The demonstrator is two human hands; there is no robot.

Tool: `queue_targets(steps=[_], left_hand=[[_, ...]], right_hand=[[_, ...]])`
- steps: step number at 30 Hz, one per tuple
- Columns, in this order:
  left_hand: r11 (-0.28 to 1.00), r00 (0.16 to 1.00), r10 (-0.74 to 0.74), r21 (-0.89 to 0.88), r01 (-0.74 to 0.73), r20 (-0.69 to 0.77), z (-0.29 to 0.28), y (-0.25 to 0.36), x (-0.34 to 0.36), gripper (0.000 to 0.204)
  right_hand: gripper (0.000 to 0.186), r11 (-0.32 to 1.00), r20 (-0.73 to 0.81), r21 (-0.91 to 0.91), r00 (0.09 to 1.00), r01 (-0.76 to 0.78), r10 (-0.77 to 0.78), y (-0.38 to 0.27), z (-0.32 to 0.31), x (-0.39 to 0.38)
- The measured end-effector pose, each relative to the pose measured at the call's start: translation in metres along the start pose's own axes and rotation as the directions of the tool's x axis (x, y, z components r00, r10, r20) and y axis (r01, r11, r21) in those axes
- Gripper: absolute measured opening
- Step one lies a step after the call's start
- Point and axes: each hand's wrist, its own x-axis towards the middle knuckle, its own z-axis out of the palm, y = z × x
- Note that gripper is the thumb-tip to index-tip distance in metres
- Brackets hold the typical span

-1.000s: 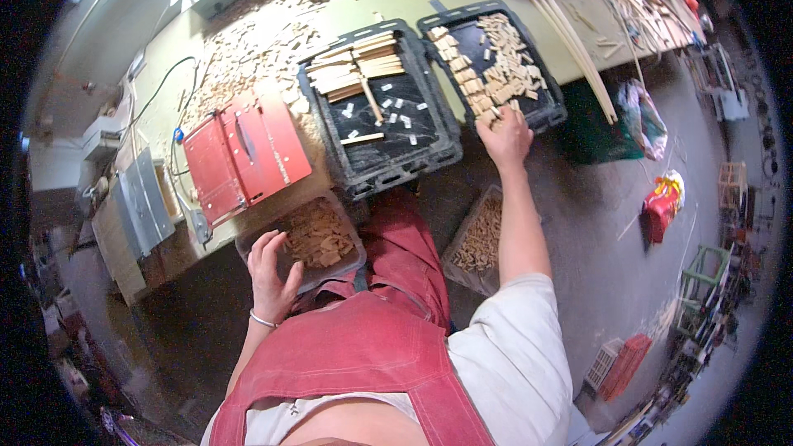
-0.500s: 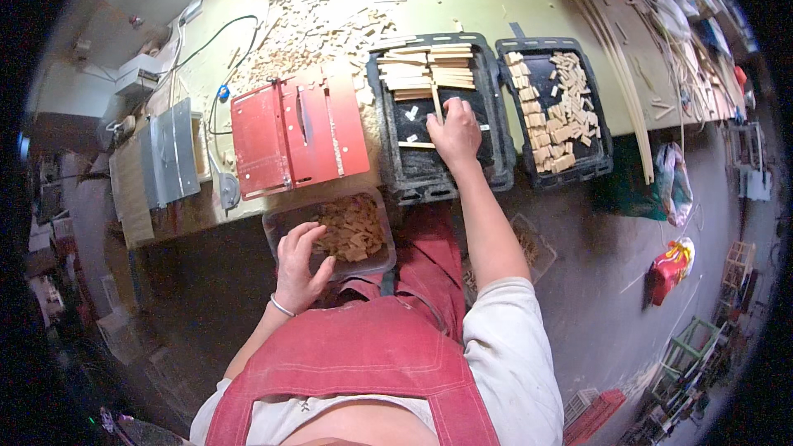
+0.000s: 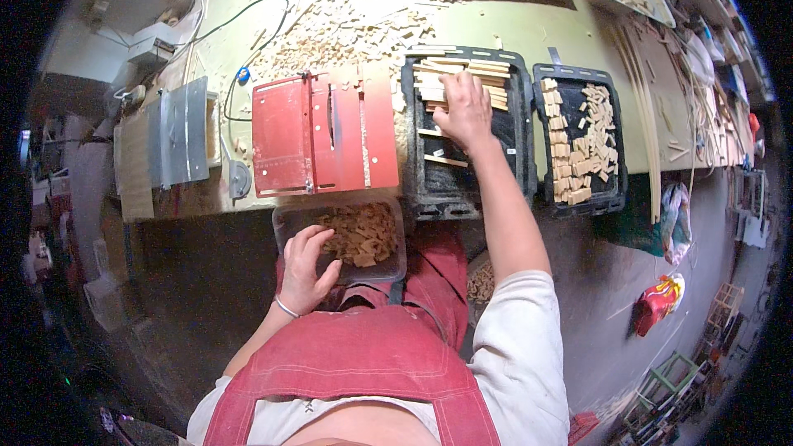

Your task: The person repeatedly picks up small wooden blocks from a tray, feeds them through a red handheld cutting device to produce smaller pieces, and collects the cut pieces in a clear plastic container. The process is repeated continuously throughout the clip.

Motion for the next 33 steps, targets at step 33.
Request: queue_targets(steps=[33], left_hand=[[1.000, 1.000, 0.001, -0.030, -0.001, -0.010, 0.007, -0.007, -0.011, 0.059]], right_hand=[[0.063, 0.619, -0.096, 0.785, 0.989, 0.004, 0.115, -0.053, -0.050, -0.071]])
